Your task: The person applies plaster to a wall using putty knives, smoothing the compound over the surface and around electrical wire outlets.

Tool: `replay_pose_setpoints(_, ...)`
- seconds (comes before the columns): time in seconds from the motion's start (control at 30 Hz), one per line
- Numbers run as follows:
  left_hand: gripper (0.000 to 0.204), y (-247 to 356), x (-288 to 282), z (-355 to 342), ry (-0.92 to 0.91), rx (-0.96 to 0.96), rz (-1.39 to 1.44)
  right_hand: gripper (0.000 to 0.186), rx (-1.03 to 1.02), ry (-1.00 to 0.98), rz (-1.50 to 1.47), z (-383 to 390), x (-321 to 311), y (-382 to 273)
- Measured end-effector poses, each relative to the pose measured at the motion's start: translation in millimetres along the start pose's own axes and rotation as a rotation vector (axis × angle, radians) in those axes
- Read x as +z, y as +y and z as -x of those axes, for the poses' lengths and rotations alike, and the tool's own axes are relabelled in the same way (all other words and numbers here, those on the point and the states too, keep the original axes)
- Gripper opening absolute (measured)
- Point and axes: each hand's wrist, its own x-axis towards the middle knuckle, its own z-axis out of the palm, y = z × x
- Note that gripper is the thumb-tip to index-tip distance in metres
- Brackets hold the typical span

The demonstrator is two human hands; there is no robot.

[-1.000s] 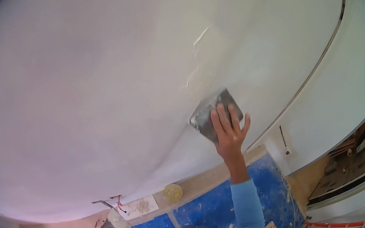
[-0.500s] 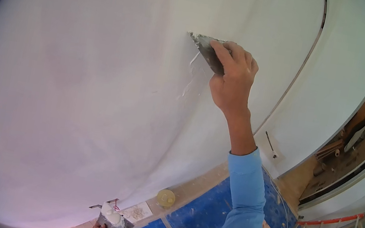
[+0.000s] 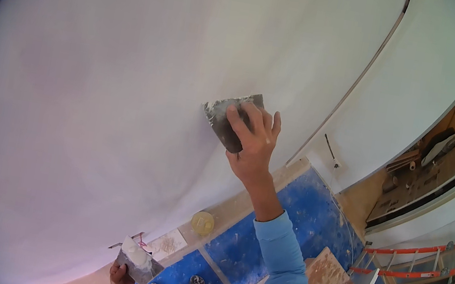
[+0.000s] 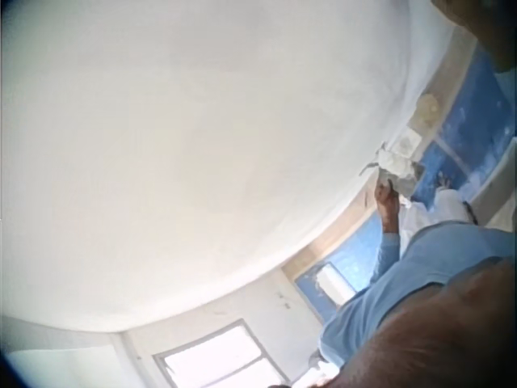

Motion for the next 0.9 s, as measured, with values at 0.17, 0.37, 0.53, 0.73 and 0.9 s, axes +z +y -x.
replay_pose_setpoints(0.17,0.050,-4.8,-21.0,-4.9,0.019,-0.006,0.000,0.060,0.021,-0.032,-0.032,34.5,19.5,-12.3)
replay_pose_setpoints(0.37,0.051,0.4,-35.3,2.5,0.032,-0.031,-0.036,0.053,0.040,0.018,-0.036,94.2,63.1,-25.7)
replay_pose_setpoints(0.53,0.054,4.7,-49.4,9.3,0.054,-0.054,-0.069,0.053,0.071,0.009,-0.097,143.2,90.9,-38.6)
replay_pose_setpoints(0.73,0.045,16.6,-29.3,10.3,0.052,-0.089,-0.068,0.055,0.121,-0.013,-0.137,199.5,119.7,-54.1)
replay_pose_setpoints(0.9,0.046,5.8,-1.0,-11.1,-0.051,-0.117,-0.168,0.057,0.122,-0.286,-0.029,238.6,111.6,-50.4)
